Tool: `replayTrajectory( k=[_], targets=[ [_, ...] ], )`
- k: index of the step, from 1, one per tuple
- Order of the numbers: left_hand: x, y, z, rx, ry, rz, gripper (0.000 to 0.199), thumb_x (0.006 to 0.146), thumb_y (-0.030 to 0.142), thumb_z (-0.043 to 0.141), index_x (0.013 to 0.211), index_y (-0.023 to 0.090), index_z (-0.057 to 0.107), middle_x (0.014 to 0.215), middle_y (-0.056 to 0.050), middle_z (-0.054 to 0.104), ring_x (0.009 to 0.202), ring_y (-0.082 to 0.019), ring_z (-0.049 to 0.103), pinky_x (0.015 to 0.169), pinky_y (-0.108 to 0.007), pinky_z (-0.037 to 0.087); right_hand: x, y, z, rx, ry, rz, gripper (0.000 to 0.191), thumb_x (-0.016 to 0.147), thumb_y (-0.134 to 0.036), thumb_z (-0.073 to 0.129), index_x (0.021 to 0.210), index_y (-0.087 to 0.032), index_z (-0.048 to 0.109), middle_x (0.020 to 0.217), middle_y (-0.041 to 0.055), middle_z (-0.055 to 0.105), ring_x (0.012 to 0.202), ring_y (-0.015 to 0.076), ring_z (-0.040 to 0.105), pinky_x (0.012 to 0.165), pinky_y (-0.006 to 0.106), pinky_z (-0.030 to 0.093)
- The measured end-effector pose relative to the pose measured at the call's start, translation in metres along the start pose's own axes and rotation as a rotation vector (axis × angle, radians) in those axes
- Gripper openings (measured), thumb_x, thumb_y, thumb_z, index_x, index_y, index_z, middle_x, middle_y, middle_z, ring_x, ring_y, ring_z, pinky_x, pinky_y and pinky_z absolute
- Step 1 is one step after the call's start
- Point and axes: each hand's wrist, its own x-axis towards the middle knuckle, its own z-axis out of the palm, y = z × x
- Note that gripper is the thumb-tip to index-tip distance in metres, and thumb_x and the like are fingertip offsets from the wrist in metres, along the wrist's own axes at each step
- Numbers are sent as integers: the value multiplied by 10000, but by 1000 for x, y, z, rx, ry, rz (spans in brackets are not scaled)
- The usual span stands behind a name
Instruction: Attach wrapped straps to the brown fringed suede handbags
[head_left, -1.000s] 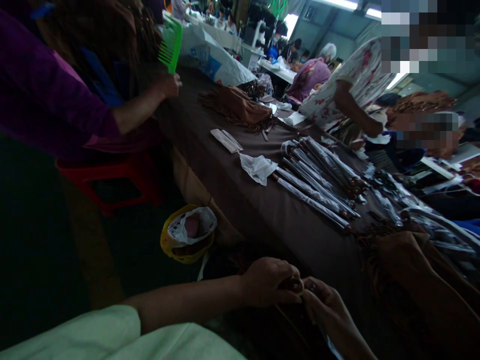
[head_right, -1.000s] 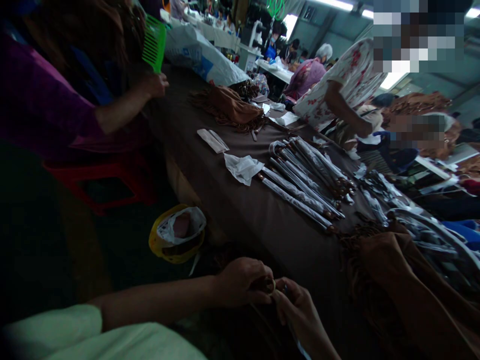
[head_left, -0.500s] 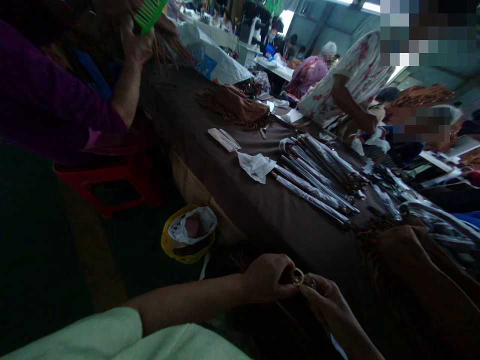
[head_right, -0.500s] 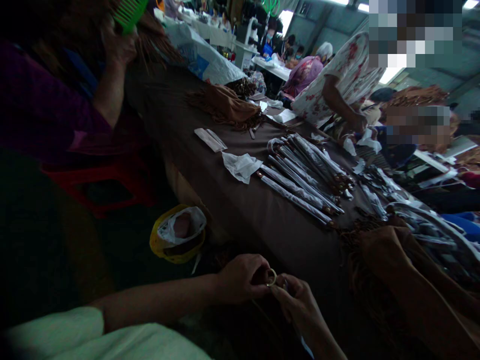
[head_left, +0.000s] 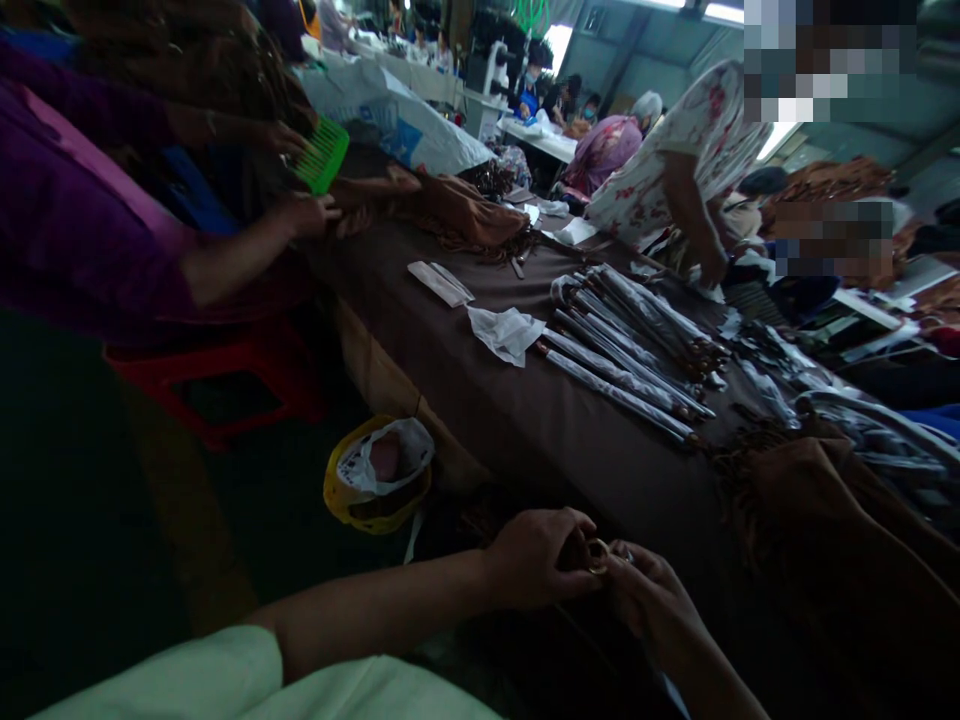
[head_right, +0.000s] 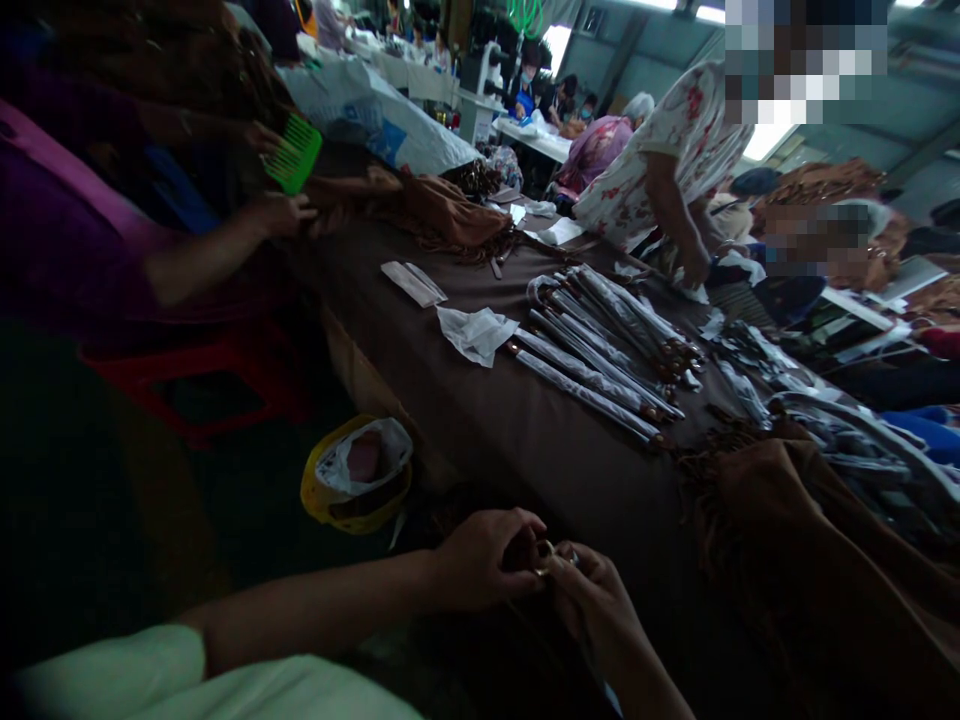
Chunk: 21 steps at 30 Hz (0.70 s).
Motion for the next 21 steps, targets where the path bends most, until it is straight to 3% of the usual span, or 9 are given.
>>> replayTrajectory(
  k=[4,8,13,21],
  targets=[
    [0,2,0,1,-6,-16,514,751,410,677,1189,184,534,1046,-55,656,915,-191,621,818,-278,462,1,4,1,170,9,67,409,701,-520,750,690,-170,539,382,-123,315,321,6,196,343,162,140],
    [0,2,-2,-19,-19,54,486,767,383,671,1193,177,559,1095,-63,651,983,-193,611,886,-279,440,1,2,5,252,7,138,407,700,-508,760,683,-173,530,362,-136,289,298,3,201,333,152,173],
    [1,4,-5,-52,-45,49,419,806,365,644,1184,193,588,1065,-51,657,943,-174,614,851,-259,445,4,2,7,261,18,154,474,649,-574,767,653,-183,499,362,-133,290,297,6,201,319,152,162],
    [2,6,-6,-113,-21,-23,392,807,367,643,1159,199,602,1045,-34,658,919,-162,611,819,-245,452,1,-1,8,226,5,105,441,672,-529,774,647,-167,523,370,-96,389,306,13,272,345,160,204]
  ],
)
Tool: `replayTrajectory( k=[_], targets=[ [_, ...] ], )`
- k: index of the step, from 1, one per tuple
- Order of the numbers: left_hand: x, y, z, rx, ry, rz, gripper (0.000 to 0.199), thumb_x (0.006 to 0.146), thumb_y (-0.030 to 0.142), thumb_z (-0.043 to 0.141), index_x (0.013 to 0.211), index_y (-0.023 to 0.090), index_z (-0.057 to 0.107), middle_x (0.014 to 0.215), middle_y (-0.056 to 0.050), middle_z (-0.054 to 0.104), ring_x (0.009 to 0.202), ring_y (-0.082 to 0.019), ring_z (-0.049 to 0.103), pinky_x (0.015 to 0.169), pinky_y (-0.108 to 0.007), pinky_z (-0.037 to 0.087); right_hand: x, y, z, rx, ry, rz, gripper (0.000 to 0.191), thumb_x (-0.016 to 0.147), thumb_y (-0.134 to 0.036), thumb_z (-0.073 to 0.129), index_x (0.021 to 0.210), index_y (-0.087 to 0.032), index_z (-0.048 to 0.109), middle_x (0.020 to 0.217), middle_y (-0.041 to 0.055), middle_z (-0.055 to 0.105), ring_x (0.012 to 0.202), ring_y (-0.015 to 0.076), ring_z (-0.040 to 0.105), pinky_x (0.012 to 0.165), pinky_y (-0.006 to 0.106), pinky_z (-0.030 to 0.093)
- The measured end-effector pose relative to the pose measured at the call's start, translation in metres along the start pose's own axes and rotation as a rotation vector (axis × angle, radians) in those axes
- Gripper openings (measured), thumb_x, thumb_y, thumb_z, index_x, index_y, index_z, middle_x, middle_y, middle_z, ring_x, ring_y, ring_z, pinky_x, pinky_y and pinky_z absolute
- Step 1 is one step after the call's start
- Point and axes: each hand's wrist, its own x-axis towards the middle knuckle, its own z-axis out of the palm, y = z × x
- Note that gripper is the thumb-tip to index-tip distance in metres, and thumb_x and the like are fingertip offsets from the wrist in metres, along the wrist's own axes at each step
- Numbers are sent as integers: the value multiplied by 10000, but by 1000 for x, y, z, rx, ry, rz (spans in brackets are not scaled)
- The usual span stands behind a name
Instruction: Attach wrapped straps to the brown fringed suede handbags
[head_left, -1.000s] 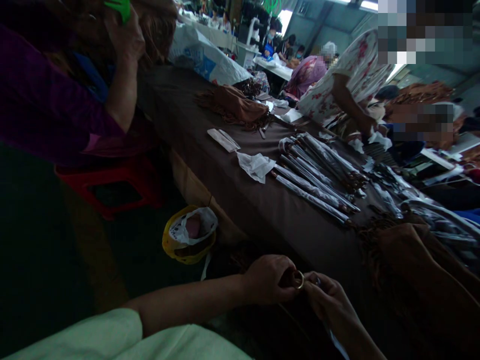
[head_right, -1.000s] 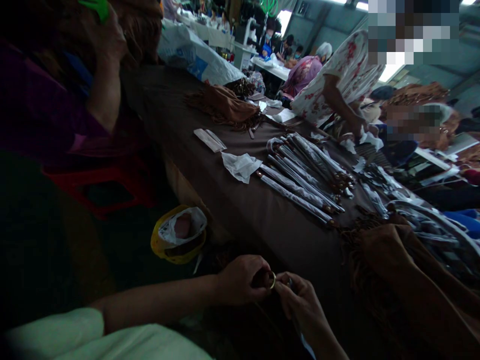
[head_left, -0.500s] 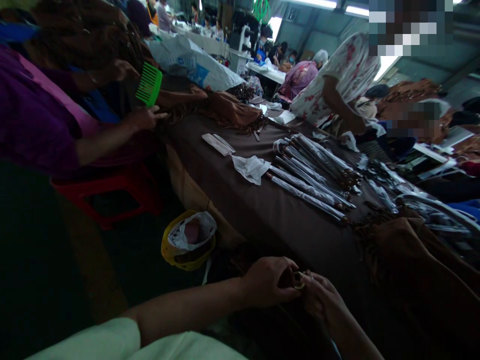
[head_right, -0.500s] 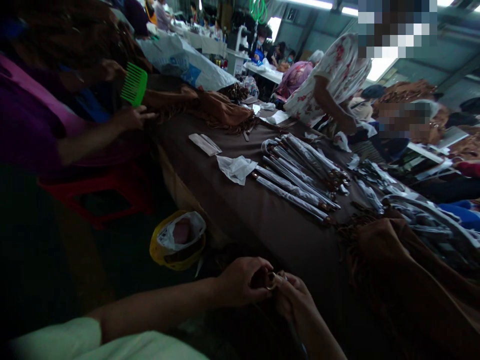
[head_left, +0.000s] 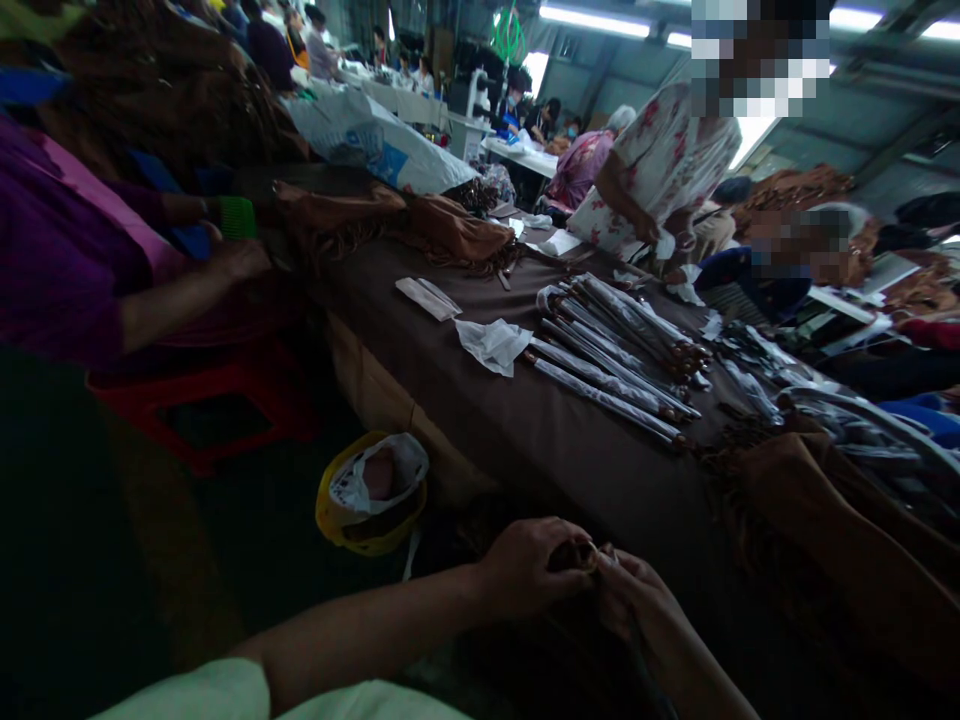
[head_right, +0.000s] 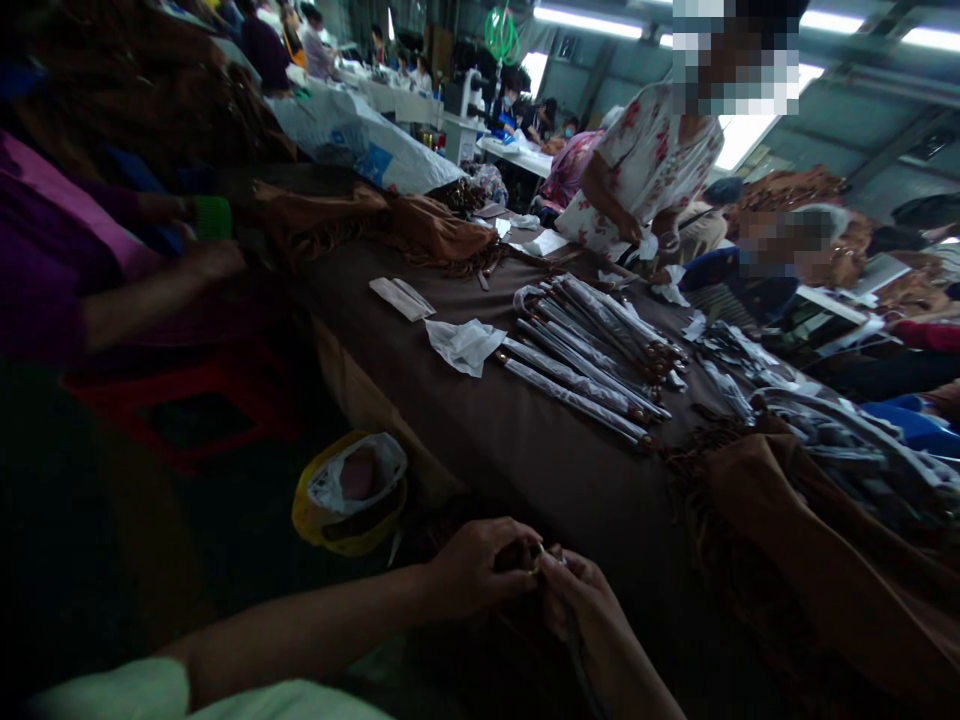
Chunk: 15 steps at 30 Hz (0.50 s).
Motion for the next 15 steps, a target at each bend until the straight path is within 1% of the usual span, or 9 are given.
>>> replayTrajectory(
  k=[4,6,9,12,15],
  targets=[
    [-1,-1,1,-13,-16,11,470,781,345,663,1221,207,569,1106,-41,645,963,-172,608,854,-259,451,-1,-1,3,37,35,18,441,655,-516,790,659,-166,522,370,-113,360,311,8,261,341,148,205],
    [-1,-1,0,-30,-40,24,524,768,329,674,1263,218,545,1137,-47,636,985,-179,605,874,-270,451,-1,-3,4,53,43,27,445,643,-517,795,663,-162,528,371,-122,336,312,6,245,335,144,197],
    [-1,0,-1,-58,-80,35,548,765,304,674,1289,233,532,1135,-46,635,976,-177,607,874,-273,455,-1,-5,5,57,43,47,445,656,-533,776,673,-151,548,370,-130,305,303,5,221,323,146,181],
    [0,3,-2,-70,-85,35,492,788,287,647,1268,233,553,1130,-38,641,971,-169,609,872,-269,452,-1,-6,5,71,46,57,457,655,-545,774,663,-157,532,372,-132,298,301,3,219,322,144,178],
    [1,5,-3,-70,-71,1,400,797,296,641,1188,221,599,1111,-26,652,971,-164,609,869,-260,447,-1,-6,6,87,60,56,478,632,-554,789,651,-168,507,378,-126,318,317,2,241,337,140,196]
  ],
)
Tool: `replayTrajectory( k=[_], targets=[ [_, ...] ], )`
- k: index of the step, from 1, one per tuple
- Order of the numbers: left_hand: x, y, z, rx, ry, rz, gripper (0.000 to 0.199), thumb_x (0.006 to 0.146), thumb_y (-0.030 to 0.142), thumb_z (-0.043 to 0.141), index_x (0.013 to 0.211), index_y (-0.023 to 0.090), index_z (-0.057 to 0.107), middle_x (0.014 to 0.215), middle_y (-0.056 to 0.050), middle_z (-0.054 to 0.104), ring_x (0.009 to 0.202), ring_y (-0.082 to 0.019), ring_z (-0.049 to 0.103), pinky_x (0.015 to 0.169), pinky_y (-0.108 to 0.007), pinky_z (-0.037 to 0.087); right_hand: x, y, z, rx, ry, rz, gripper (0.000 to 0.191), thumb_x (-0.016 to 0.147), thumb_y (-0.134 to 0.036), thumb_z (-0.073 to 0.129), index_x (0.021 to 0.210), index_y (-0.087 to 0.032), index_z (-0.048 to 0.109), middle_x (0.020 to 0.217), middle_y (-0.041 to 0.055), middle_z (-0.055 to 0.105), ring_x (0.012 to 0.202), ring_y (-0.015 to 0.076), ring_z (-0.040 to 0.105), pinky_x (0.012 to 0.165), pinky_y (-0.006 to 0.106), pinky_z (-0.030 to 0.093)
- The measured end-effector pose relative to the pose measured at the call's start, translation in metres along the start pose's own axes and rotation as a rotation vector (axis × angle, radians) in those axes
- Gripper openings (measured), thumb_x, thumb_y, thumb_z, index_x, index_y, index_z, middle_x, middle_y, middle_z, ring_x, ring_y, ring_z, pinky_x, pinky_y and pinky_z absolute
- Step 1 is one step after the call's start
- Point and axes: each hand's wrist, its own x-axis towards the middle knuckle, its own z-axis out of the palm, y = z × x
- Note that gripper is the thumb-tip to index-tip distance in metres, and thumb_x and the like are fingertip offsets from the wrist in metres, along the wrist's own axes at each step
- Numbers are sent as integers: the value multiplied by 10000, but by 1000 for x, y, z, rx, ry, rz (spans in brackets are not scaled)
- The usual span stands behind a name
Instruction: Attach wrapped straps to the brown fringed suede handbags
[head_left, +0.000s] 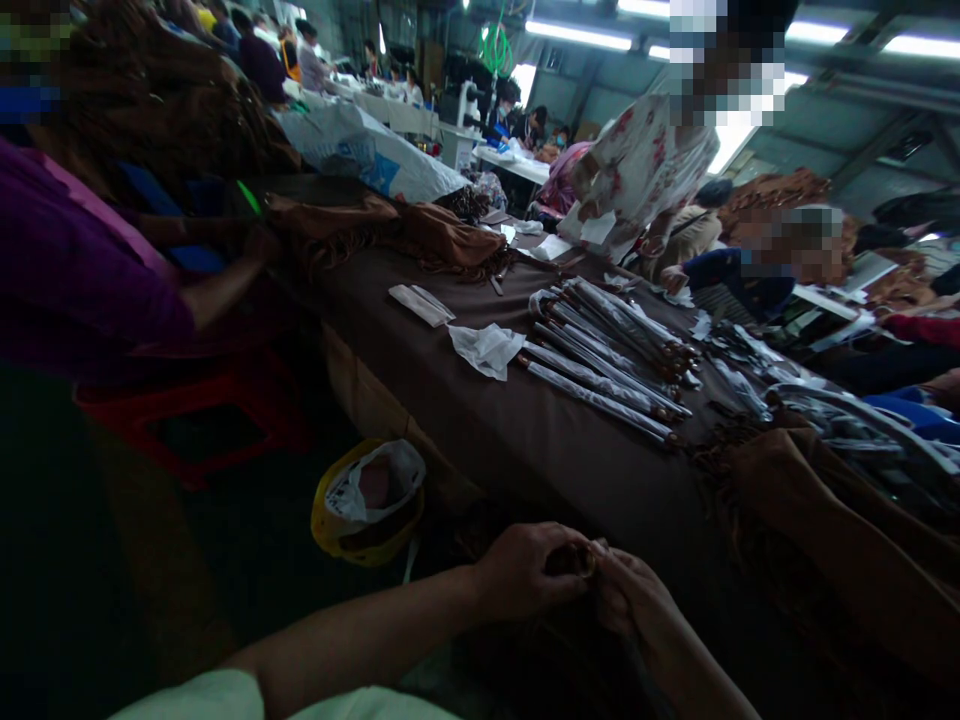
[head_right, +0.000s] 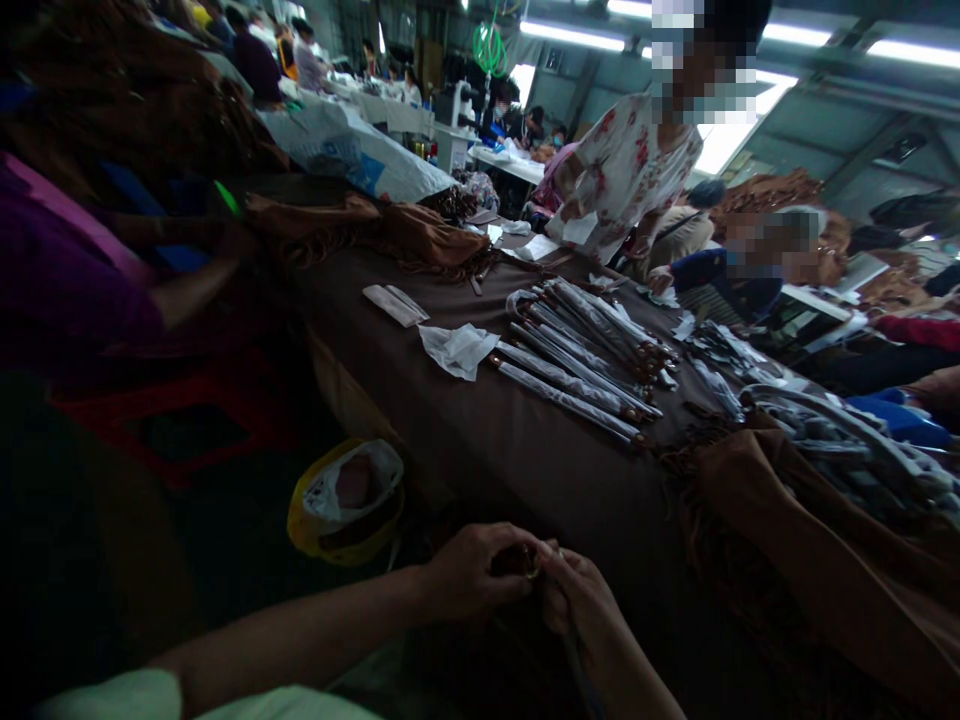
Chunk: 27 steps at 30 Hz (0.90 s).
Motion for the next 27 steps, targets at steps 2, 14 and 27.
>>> replayTrajectory(
  k=[2,14,27],
  targets=[
    [0,0,0,-3,-4,-33,378,786,311,658,1147,212,607,1065,-16,663,935,-157,616,837,-246,453,0,0,0,6,9,10,480,626,-549,796,647,-171,501,393,-116,348,331,4,260,346,140,211],
    [2,-7,-2,181,-98,13,446,847,389,588,1258,224,539,1143,-40,639,990,-187,609,874,-266,451,9,7,-5,-90,63,-10,498,626,-584,781,667,-167,513,422,-90,433,350,19,343,358,140,240],
    [3,-14,2,329,-71,-12,417,875,523,515,1111,187,590,1004,-46,622,877,-173,598,785,-248,445,5,7,-9,-145,25,-16,431,674,-537,762,655,-170,536,429,-73,455,356,36,353,374,165,242]
  ],
)
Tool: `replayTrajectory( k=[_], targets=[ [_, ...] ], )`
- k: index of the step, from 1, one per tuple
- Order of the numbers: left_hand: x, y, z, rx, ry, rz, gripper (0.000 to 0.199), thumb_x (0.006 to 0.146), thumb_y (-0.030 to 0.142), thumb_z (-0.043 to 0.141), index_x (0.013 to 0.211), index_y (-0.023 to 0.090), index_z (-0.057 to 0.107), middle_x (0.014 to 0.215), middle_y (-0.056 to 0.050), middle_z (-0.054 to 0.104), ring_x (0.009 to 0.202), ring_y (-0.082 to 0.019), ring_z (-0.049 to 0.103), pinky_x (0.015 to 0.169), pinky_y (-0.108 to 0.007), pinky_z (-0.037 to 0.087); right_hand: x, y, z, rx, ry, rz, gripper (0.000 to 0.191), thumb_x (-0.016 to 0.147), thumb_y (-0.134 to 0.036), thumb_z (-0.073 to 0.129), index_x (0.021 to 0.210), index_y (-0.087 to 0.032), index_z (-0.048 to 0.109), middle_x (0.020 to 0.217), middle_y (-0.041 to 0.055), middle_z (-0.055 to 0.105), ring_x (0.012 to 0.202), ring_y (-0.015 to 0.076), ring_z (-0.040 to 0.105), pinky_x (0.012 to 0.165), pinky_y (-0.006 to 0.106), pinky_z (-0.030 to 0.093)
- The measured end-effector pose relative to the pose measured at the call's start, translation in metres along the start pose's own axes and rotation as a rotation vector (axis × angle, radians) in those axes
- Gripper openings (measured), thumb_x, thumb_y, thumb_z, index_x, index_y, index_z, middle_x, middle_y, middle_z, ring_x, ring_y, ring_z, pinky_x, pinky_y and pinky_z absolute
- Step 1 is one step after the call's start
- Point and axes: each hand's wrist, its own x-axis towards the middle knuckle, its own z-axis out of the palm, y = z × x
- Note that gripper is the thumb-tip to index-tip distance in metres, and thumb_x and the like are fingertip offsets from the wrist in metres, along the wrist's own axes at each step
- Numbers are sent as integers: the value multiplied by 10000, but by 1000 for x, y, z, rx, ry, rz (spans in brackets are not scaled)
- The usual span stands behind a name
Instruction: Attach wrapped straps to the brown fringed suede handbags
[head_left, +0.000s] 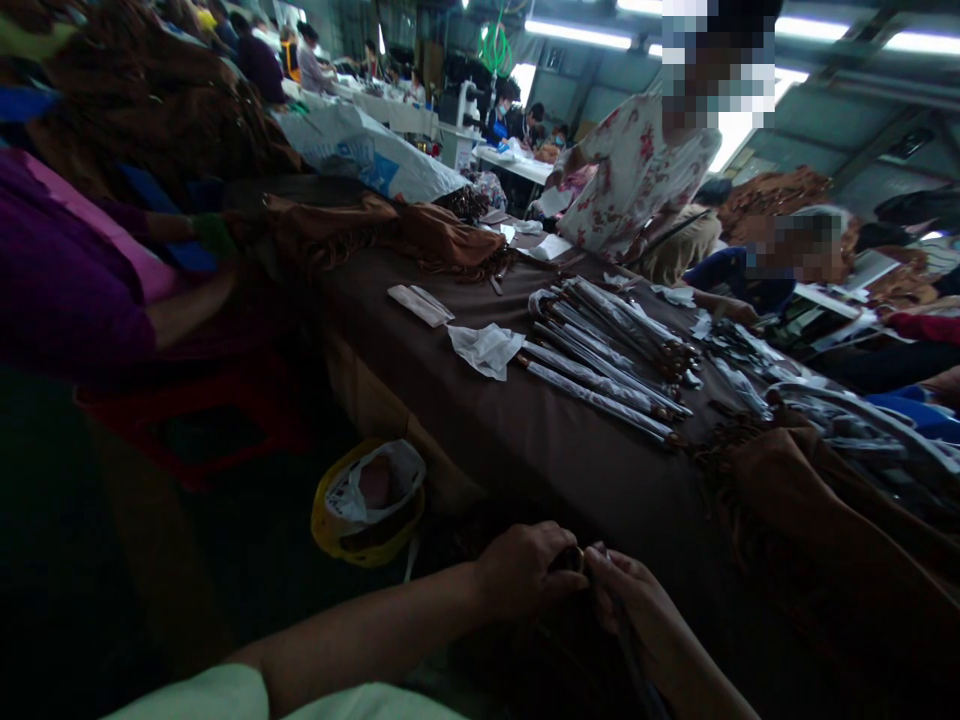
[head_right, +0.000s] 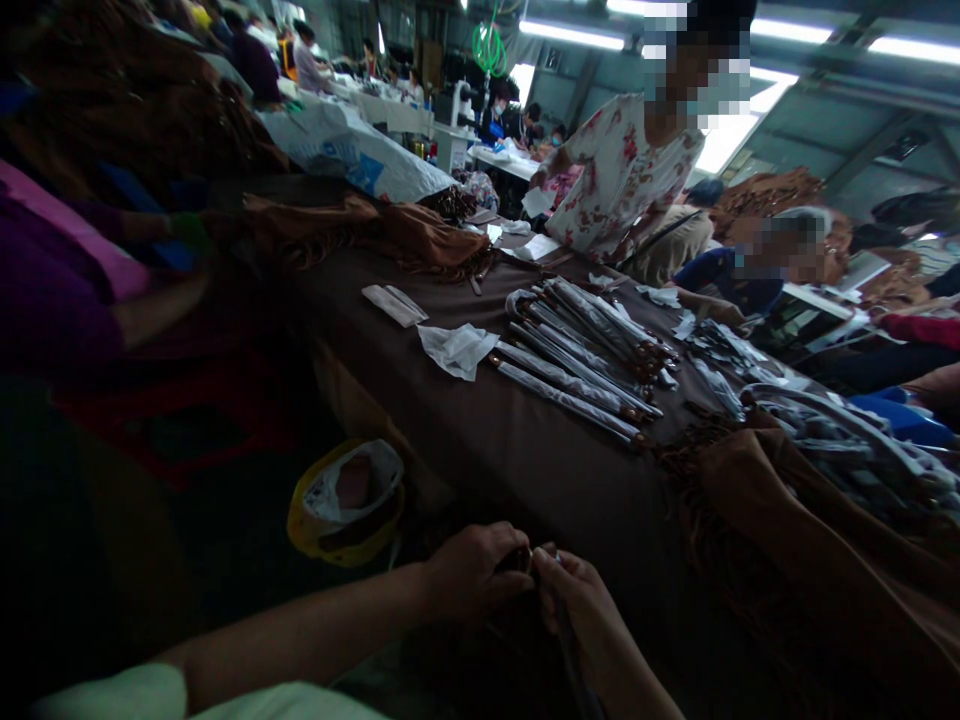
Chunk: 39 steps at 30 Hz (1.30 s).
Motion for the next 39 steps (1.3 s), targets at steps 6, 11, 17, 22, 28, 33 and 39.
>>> replayTrajectory(
  k=[6,11,17,22,28,33,39],
  targets=[
    [0,0,1,-53,-1,-20,385,856,487,566,1107,197,599,1053,-49,636,932,-182,602,831,-260,442,-3,0,2,-25,5,-22,426,660,-513,780,638,-168,531,416,-72,446,354,31,334,373,164,231],
    [-1,-3,4,-160,40,-101,495,764,468,684,1160,190,575,1087,-55,649,977,-202,610,846,-285,453,-3,0,-1,-2,-31,19,420,668,-505,779,659,-166,531,423,-84,423,355,25,315,370,156,212],
    [-4,-10,8,-233,79,-130,576,706,502,728,1156,185,557,1050,-46,659,937,-192,623,801,-275,465,-1,-2,-6,-50,-159,54,417,680,-506,772,658,-148,561,452,-67,456,378,24,332,382,154,232],
    [-7,-16,15,-189,64,-97,483,706,484,734,1055,182,592,990,-29,662,893,-176,618,779,-255,453,-1,1,-5,-97,-161,71,435,648,-531,782,679,-141,590,450,-69,462,376,24,345,384,146,254],
    [-8,-18,18,-200,40,-3,477,730,494,712,1072,180,599,999,-33,665,901,-175,622,798,-250,448,-2,6,0,-105,-160,100,446,617,-536,798,645,-138,596,422,-67,462,354,22,349,369,146,256],
    [-7,-13,12,-193,17,-29,476,755,521,677,1087,189,597,1023,-35,664,928,-185,622,803,-255,444,-4,7,3,-46,-74,85,427,622,-509,807,659,-146,587,432,-75,453,362,18,349,378,140,256],
    [-6,-12,13,-179,47,-127,514,718,513,708,1094,187,576,1014,-34,668,920,-194,628,777,-254,444,-1,11,2,-69,-32,61,435,616,-527,796,639,-150,580,424,-69,455,359,31,354,383,159,257]
  ],
)
